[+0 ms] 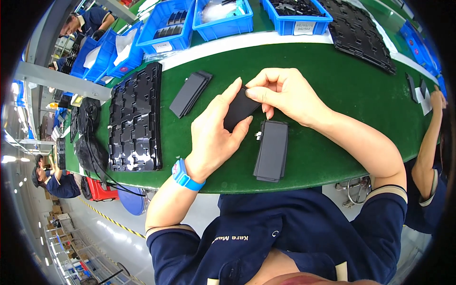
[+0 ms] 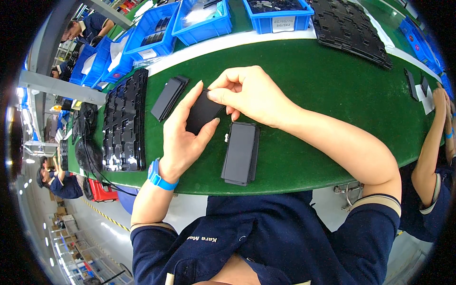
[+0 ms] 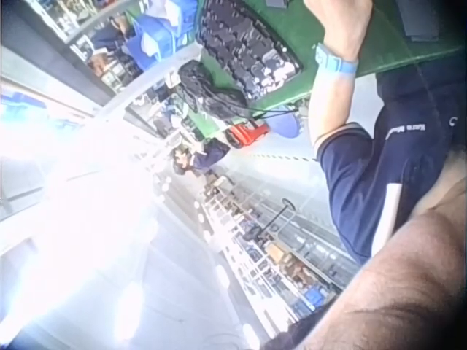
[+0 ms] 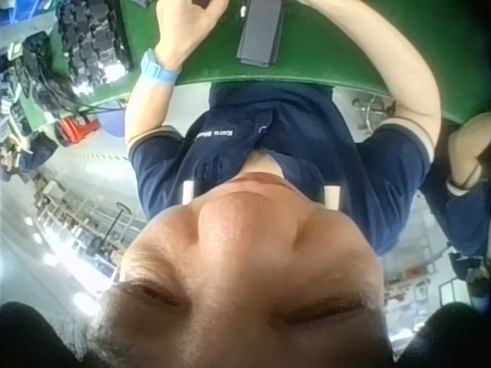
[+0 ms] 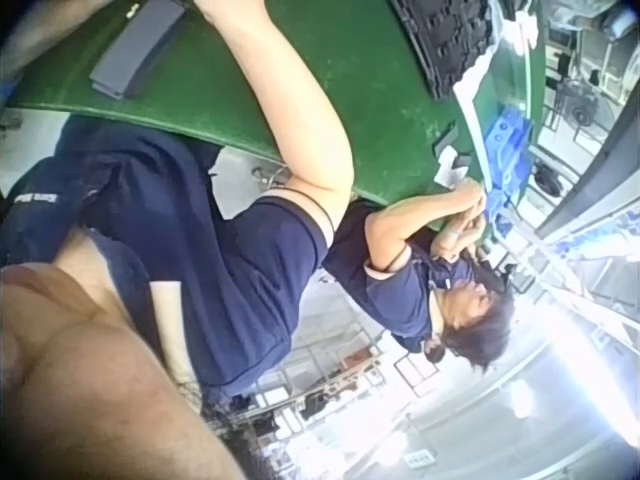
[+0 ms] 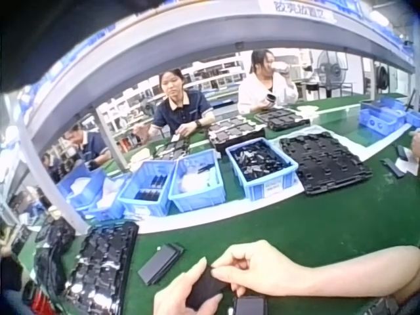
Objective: The person assembles small plastic components by hand.
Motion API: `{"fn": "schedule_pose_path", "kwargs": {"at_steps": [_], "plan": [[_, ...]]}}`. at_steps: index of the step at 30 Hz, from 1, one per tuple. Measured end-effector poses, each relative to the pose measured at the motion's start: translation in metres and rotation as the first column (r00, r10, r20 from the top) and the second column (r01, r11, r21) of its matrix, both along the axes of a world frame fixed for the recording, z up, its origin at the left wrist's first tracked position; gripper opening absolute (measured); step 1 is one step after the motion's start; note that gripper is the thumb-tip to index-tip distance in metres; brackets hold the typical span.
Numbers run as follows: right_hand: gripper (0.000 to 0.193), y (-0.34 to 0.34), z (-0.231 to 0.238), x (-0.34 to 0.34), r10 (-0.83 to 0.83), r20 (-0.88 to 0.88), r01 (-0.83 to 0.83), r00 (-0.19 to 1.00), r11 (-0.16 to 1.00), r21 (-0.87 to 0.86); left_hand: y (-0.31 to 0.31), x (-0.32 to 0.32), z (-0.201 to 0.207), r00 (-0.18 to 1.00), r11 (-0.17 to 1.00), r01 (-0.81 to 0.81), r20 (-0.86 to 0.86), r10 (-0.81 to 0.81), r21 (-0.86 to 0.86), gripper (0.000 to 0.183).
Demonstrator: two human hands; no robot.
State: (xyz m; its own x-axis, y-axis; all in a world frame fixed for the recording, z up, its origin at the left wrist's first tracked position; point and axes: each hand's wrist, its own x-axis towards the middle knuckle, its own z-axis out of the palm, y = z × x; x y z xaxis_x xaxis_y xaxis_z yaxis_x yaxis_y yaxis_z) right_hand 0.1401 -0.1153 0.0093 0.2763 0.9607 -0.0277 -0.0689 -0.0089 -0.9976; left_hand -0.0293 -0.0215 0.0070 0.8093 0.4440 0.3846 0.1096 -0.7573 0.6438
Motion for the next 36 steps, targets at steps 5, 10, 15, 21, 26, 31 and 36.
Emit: {"fn": "schedule_pose_path", "kwargs": {"at_steps": [5, 10, 15, 21, 26, 31, 36], "plan": [[0.017, 0.0, -0.002, 0.001, 0.013, -0.012, -0.013, 1.0, 1.0, 0.026, 0.003, 0.0, 0.001, 1.0, 0.999, 0.027, -0.01, -0.027, 0.016, 0.062], [0.024, 0.004, -0.005, 0.004, 0.032, -0.04, -0.031, 0.999, 0.999, 0.024, 0.007, 0.0, -0.003, 0.999, 0.995, 0.037, 0.023, -0.034, -0.096, 0.062], [0.031, 0.005, -0.006, 0.01, 0.055, -0.161, -0.059, 0.985, 0.998, -0.022, 0.008, 0.0, -0.004, 0.998, 0.986, 0.027, 0.055, -0.018, -0.163, 0.063], [0.025, 0.007, -0.011, 0.009, 0.052, -0.136, -0.056, 0.989, 0.998, -0.026, 0.006, 0.0, -0.002, 0.999, 0.975, -0.001, -0.044, -0.009, -0.22, 0.066], [0.021, 0.004, -0.007, 0.003, 0.025, -0.086, -0.025, 0.996, 1.0, -0.007, 0.005, 0.0, -0.001, 0.999, 0.993, -0.012, -0.05, 0.007, -0.117, 0.067], [0.021, 0.005, -0.009, 0.001, 0.018, -0.083, -0.018, 0.996, 1.0, 0.001, 0.011, 0.002, -0.011, 1.0, 0.999, 0.013, 0.017, -0.013, -0.032, 0.071], [0.024, 0.007, -0.009, 0.006, 0.024, -0.055, -0.025, 0.998, 0.999, -0.024, 0.007, 0.001, -0.007, 0.998, 0.987, -0.055, -0.024, 0.052, -0.15, 0.079]]}}
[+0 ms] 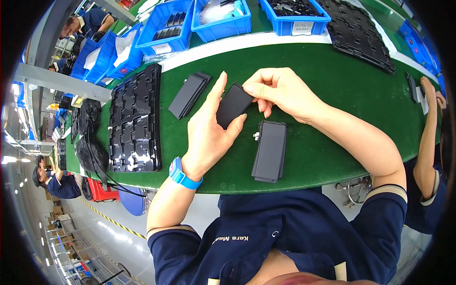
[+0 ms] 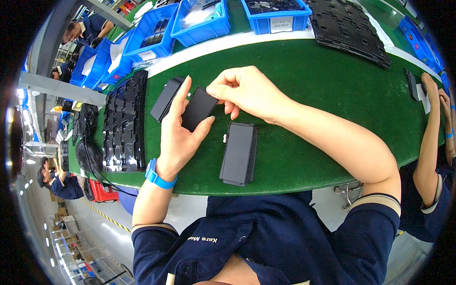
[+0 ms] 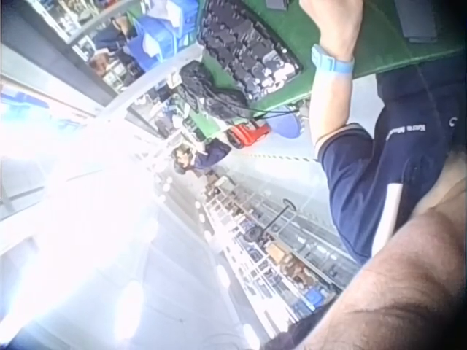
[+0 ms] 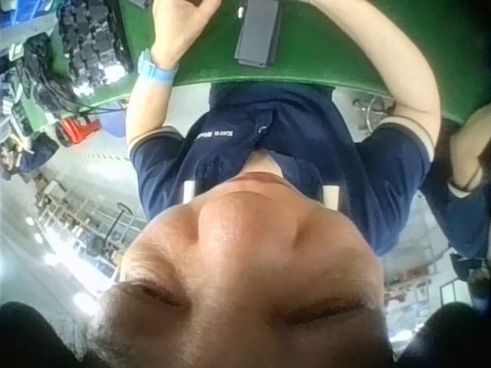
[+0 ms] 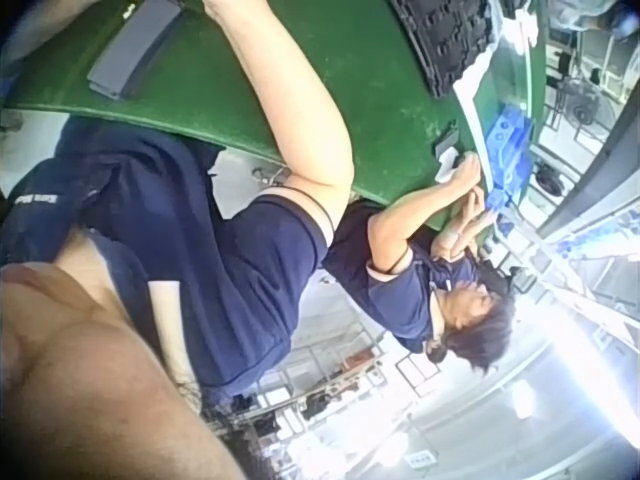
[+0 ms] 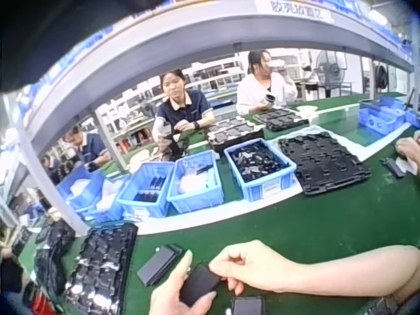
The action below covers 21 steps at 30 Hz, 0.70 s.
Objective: The person assembles small plastic components by hand.
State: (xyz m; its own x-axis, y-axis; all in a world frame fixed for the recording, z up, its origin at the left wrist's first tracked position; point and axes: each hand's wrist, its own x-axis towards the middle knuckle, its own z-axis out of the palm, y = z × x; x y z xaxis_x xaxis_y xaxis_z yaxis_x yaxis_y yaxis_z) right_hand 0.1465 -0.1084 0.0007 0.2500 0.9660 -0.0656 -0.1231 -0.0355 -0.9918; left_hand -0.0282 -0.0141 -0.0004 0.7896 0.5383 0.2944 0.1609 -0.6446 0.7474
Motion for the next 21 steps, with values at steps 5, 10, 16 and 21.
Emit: {"fn": "schedule_pose_path", "kwargs": {"at_steps": [5, 10, 16, 21], "plan": [[0.027, -0.002, 0.001, 0.001, 0.033, 0.096, -0.032, 0.995, 0.999, -0.02, -0.002, -0.001, 0.002, 1.0, 0.997, 0.01, -0.019, -0.009, 0.072, 0.084], [0.03, 0.002, 0.001, 0.014, -0.019, 0.077, 0.016, 0.997, 0.999, 0.038, 0.001, -0.003, -0.001, 1.0, 1.0, 0.006, 0.021, -0.005, -0.03, 0.077], [0.028, 0.001, 0.003, 0.012, 0.029, 0.034, -0.028, 0.999, 1.0, -0.014, 0.005, -0.002, -0.004, 0.997, 0.999, 0.036, 0.074, -0.035, -0.012, 0.066], [0.026, 0.001, 0.004, 0.007, 0.015, 0.067, -0.013, 0.998, 0.999, -0.03, -0.001, 0.0, 0.005, 0.999, 0.997, 0.037, -0.005, -0.037, 0.067, 0.064]]}}
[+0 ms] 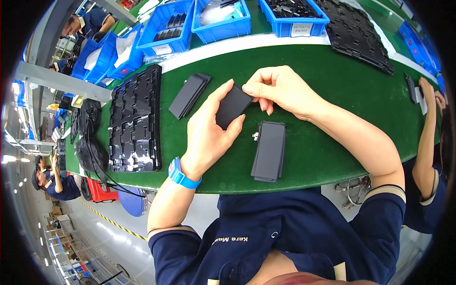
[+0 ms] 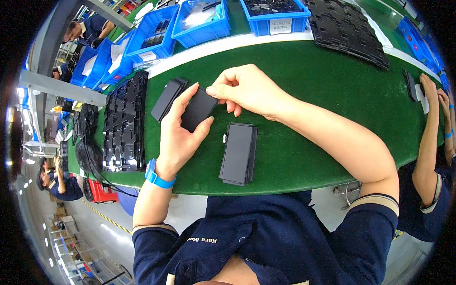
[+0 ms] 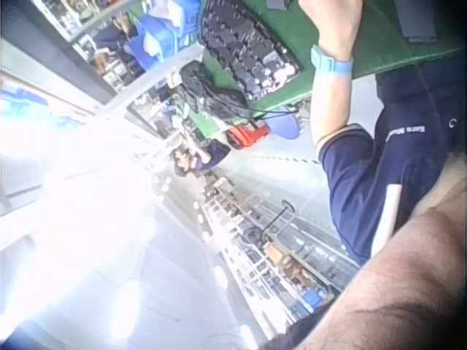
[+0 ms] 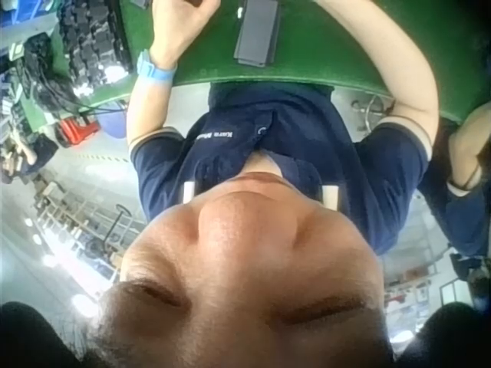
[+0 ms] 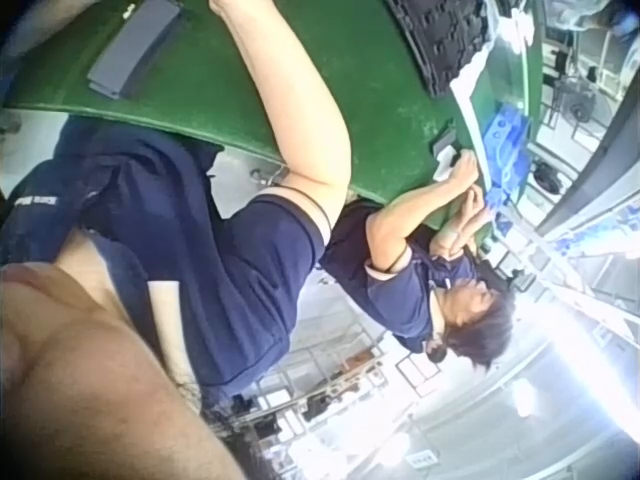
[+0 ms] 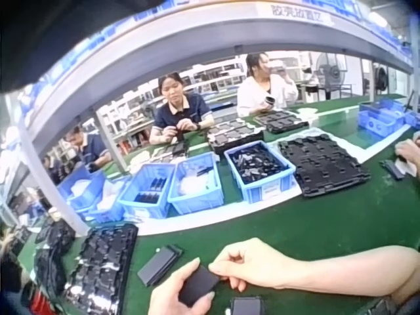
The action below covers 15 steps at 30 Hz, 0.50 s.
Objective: The person assembles small plastic components by hand.
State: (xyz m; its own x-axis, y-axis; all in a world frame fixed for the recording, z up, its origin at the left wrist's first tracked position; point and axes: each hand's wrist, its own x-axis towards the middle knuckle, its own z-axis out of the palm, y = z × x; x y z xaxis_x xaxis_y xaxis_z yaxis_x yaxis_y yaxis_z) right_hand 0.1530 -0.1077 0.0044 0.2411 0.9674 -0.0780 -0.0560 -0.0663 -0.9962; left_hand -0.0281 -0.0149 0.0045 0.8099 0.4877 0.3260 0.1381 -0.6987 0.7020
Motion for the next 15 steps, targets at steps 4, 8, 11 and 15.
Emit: {"fn": "schedule_pose_path", "kwargs": {"at_steps": [4, 8, 11, 15], "plan": [[0.026, -0.0001, -0.0001, -0.0023, -0.028, 0.016, 0.029, 0.999, 1.0, -0.006, 0.0003, 0.0016, -0.0009, 1.0, 1.0, -0.004, 0.007, 0.004, 0.004, 0.063], [0.025, -0.0009, -0.0004, -0.0035, -0.013, 0.051, 0.013, 0.999, 1.0, 0.002, 0.0017, -0.0027, -0.0049, 0.999, 0.999, 0.002, 0.052, -0.003, 0.034, 0.062], [0.026, -0.0012, 0.0007, -0.0025, -0.016, 0.115, 0.015, 0.993, 1.0, 0.009, 0.0035, -0.0009, -0.0031, 0.998, 0.99, 0.025, 0.047, -0.032, 0.136, 0.062], [0.022, 0.0011, 0.0024, -0.0021, -0.02, 0.113, 0.02, 0.993, 1.0, 0.003, 0.0059, -0.0022, 0.0015, 1.0, 1.0, 0.019, -0.015, -0.019, -0.005, 0.063]]}}
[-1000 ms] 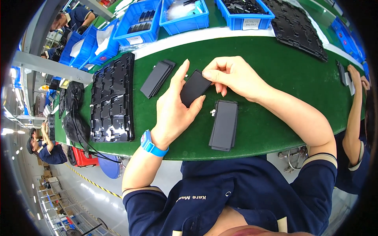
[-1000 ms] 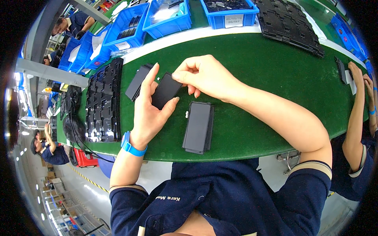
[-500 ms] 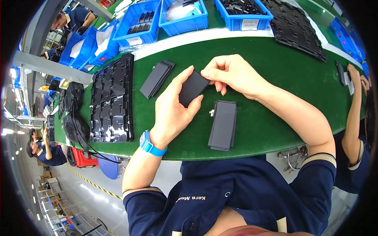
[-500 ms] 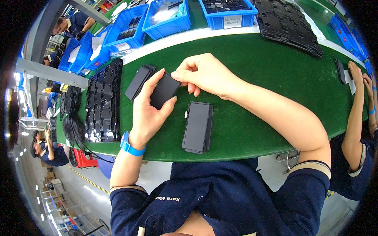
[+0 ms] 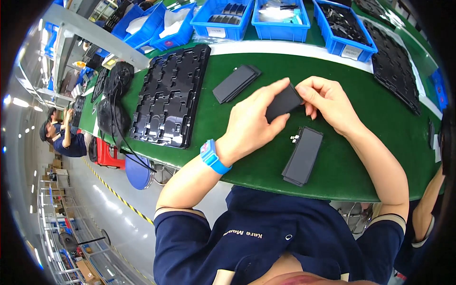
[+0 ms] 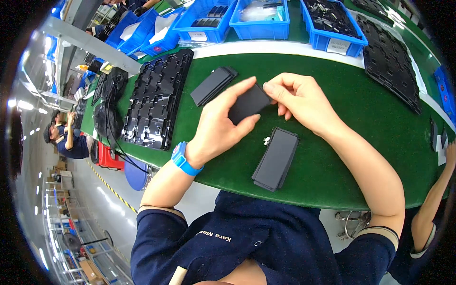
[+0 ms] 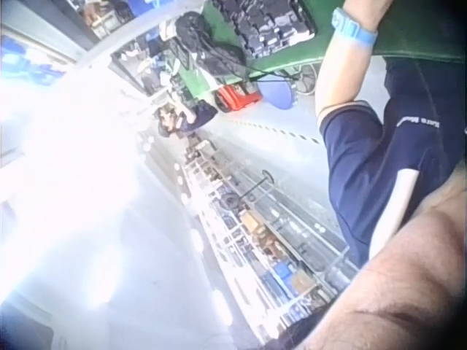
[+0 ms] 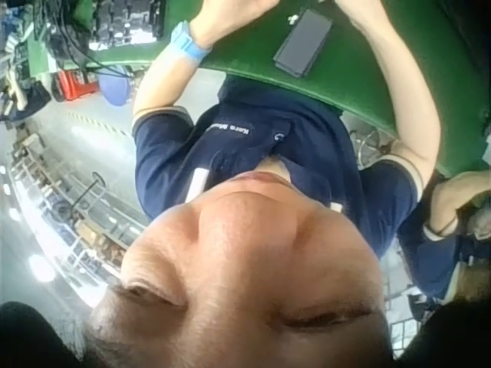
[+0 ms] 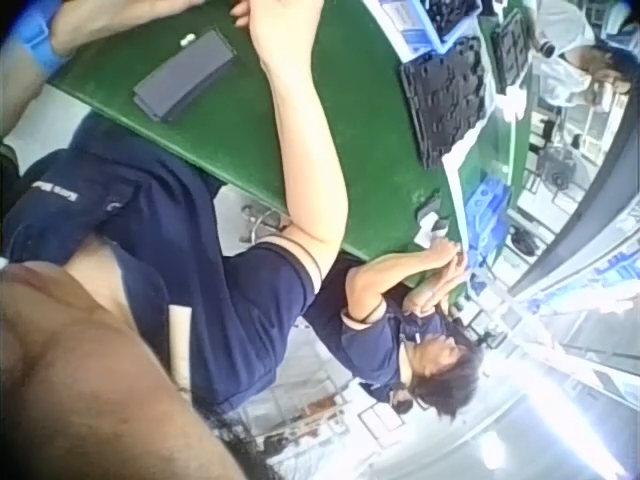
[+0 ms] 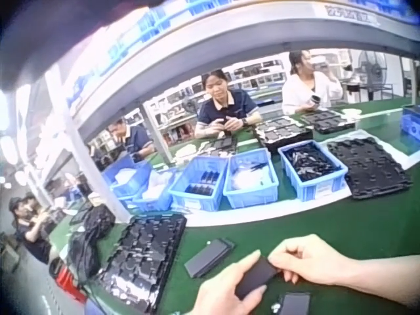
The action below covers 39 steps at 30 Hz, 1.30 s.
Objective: The person assembles small plastic components by hand.
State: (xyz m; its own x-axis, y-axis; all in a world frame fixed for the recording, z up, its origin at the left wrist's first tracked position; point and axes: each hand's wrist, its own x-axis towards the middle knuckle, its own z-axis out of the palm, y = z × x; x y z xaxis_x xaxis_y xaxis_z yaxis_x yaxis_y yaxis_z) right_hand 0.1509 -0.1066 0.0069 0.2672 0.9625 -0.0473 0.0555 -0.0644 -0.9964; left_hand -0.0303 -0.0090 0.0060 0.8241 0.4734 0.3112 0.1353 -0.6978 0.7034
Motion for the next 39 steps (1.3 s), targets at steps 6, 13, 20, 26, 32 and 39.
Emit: {"fn": "schedule_pose_path", "kwargs": {"at_steps": [6, 13, 20, 26, 32, 39], "plan": [[0.016, 0.0, -0.016, 0.013, -0.272, 0.777, -0.143, 0.568, 0.897, 0.418, 0.04, -0.021, 0.005, 0.931, 0.97, -0.243, 0.285, 0.226, 0.024, 0.064], [0.018, -0.003, -0.02, 0.014, -0.25, 0.897, -0.166, 0.364, 0.93, 0.327, 0.041, -0.022, 0.003, 0.926, 0.97, -0.232, 0.289, 0.242, -0.067, 0.069], [0.008, -0.001, -0.022, 0.013, -0.18, 0.862, -0.184, 0.474, 0.937, 0.297, 0.035, -0.029, 0.015, 0.923, 0.955, -0.273, 0.247, 0.295, -0.118, 0.064], [0.007, -0.007, -0.022, 0.014, -0.22, 0.86, -0.159, 0.461, 0.933, 0.324, 0.157, -0.087, 0.04, 0.708, 0.56, -0.689, 0.26, 0.657, 0.46, 0.055], [0.007, -0.002, -0.021, 0.009, -0.212, 0.861, -0.177, 0.463, 0.929, 0.324, 0.253, -0.167, -0.002, 0.571, 0.494, -0.679, -0.031, 0.82, 0.543, 0.057], [0.007, -0.003, -0.021, 0.009, -0.204, 0.858, -0.159, 0.472, 0.937, 0.31, 0.251, -0.153, -0.009, 0.61, 0.533, -0.668, -0.027, 0.792, 0.519, 0.052]]}}
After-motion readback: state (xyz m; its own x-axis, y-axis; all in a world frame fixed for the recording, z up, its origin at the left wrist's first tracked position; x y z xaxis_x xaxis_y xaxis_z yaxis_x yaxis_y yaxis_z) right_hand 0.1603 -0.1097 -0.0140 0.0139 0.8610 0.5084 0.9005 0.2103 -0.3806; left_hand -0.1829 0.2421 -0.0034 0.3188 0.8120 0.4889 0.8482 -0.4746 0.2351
